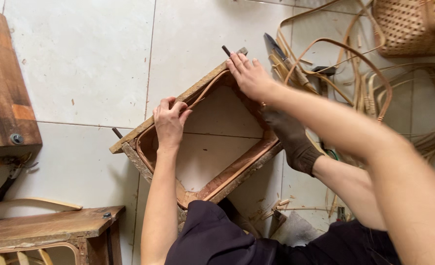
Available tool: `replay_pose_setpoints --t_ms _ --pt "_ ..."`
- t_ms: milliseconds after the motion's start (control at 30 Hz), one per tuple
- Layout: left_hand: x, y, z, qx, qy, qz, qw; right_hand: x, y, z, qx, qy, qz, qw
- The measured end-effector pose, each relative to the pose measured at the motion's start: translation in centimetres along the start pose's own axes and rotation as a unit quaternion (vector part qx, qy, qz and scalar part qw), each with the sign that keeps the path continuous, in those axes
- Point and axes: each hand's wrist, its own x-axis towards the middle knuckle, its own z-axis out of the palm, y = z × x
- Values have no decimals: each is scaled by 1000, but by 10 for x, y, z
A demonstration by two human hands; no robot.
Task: The person sits on the floor and assembles a woven bamboo basket. They fit a woven bamboo sheet into a wooden frame, bend and tuck flexible bamboo strips around the rim, and weave thin bamboo strips across the top opening to form ribs, pressing each strip into place by hand.
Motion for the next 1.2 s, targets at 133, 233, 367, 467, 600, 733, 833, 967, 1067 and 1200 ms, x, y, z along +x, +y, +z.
replay_pose_setpoints --t_ms 133,233,367,467,600,733,833,967,1067,1200 --pt "-2 12 -13 29 12 10 999 -40 57 -55 68 -335 15 940" --pt "-6 18 -21 28 27 21 999 -113 91 -87 -87 -235 -96 963" --pt "-13 23 -27 22 47 34 998 -191 74 -77 -102 -270 -141 947" --pt "-10 25 -26 35 53 38 997 -210 33 -40 32 -90 -192 977" --pt "-4 18 -12 39 44 23 998 -209 -3 11 74 89 -227 967" --pt "-6 -2 13 46 49 20 998 -192 -1 28 127 -24 -243 961" --pt "0 -22 31 46 56 23 997 -163 -10 21 122 -242 -261 927" --pt "15 -38 52 139 4 51 989 -117 -75 14 410 -106 -355 833" --pt "27 -41 69 220 -17 31 975 -90 -108 23 482 -130 -392 773" --pt "37 -47 93 197 -1 25 980 -77 -116 34 496 -139 -414 750"
